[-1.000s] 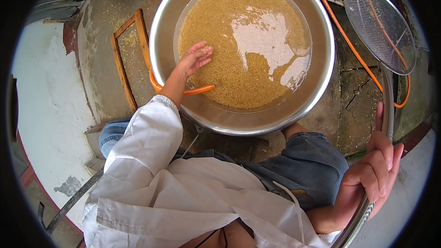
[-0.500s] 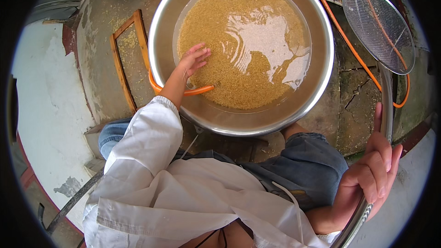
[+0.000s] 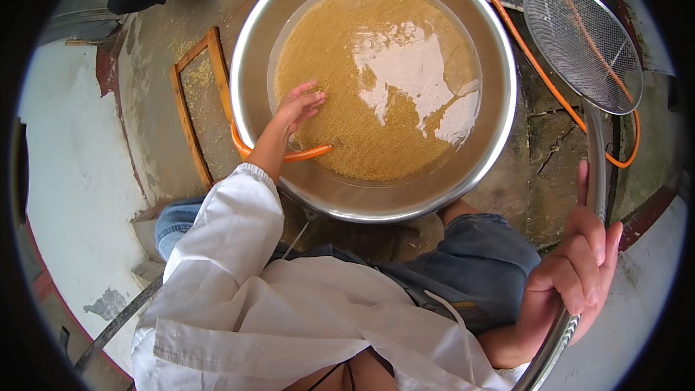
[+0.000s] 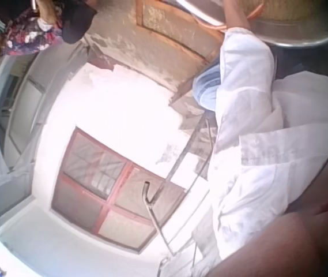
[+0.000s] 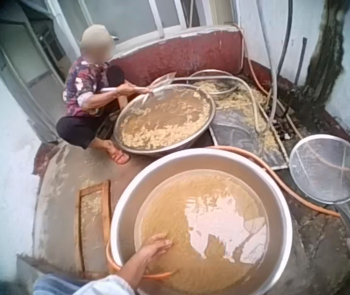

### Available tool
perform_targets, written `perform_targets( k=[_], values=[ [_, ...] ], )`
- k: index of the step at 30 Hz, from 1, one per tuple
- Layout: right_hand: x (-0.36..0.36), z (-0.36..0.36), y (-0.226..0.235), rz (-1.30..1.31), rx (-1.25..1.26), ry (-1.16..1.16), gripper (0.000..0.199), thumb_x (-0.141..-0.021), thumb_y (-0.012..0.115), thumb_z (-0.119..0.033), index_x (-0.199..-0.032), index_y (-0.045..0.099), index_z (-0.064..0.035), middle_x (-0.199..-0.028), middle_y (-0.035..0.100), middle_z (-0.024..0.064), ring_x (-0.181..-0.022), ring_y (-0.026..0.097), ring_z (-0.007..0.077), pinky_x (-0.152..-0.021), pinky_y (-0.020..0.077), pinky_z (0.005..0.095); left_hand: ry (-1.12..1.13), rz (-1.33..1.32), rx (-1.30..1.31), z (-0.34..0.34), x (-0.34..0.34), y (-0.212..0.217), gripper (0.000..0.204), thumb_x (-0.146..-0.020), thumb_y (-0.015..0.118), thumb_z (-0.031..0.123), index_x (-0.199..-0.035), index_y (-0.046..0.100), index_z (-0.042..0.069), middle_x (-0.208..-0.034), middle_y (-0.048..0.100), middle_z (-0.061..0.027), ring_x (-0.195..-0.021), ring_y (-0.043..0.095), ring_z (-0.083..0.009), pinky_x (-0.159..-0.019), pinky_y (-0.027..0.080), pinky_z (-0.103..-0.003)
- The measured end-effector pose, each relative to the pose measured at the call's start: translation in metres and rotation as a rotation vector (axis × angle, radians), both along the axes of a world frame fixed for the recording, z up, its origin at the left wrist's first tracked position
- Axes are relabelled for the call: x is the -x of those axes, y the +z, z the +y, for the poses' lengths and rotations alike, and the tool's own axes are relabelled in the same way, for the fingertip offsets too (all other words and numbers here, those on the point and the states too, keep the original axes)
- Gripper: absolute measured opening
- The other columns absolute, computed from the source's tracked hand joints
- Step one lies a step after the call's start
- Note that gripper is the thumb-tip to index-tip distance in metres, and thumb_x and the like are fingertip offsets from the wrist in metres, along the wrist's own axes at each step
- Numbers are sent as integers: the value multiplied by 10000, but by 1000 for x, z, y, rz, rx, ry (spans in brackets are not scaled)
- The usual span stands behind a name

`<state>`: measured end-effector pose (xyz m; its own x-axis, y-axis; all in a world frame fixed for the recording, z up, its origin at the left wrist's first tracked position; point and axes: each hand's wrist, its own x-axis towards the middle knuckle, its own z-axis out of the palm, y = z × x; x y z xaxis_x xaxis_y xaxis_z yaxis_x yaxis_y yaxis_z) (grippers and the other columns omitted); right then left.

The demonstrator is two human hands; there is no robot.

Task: The person sits on the floor and uses a mesh strainer to scoop grains from a large metal basin filled with water. They repeatedly lift the strainer to drain water and return the grains to the basin, occasionally using their hand to agitate the mixture. Another person is visible nearby working with a separate tray of grains.

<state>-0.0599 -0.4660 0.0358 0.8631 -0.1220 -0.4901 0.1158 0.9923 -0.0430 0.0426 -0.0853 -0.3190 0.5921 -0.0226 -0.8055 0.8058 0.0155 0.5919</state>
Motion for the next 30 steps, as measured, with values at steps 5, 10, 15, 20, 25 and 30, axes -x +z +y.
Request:
perform_targets(
  k=[5,10,15,20,25,30],
  values=[
    [1,2,-1,-13,-8,-12,562,-998,297,-214,-1417,6,21,-811,378,71,-491,431,122,-417,397,256,8,12,-44,3,4,-3,436,-829,643,127,-1238,492,144,-1012,665,-17,-915,623,-102,-754,471,-241],
    [1,4,-1,-6,-1,-28,555,-999,294,-203,-1422,3,7,-817,386,76,-490,437,115,-410,399,255,113,-32,-46,-1,5,-3,421,-805,653,90,-1202,521,131,-945,677,-31,-825,631,-86,-673,465,-219],
    [-1,3,-1,3,2,-30,562,-997,305,-199,-1423,0,4,-818,389,77,-484,436,111,-401,402,253,305,-97,16,7,7,-14,427,-804,618,30,-1207,493,89,-846,640,-41,-772,622,-124,-650,527,-242],
    [0,3,-1,-3,-19,-35,567,-996,312,-202,-1421,3,11,-820,389,75,-478,430,114,-396,397,250,260,-85,99,3,6,-5,447,-843,531,14,-1271,419,72,-882,583,-54,-799,594,-153,-819,531,-372],
    [0,4,-1,4,-22,-21,564,-996,308,-205,-1417,9,22,-819,383,76,-481,425,122,-399,389,258,285,-52,332,9,8,-8,424,-881,498,21,-1288,387,60,-921,596,-87,-838,605,-183,-831,524,-383],
    [0,3,-2,-6,-29,-4,569,-995,307,-205,-1417,1,24,-815,377,76,-490,430,128,-405,389,265,282,-35,335,3,8,-3,418,-906,497,53,-1306,374,66,-1033,595,-112,-938,604,-215,-881,501,-405]
  ],
)
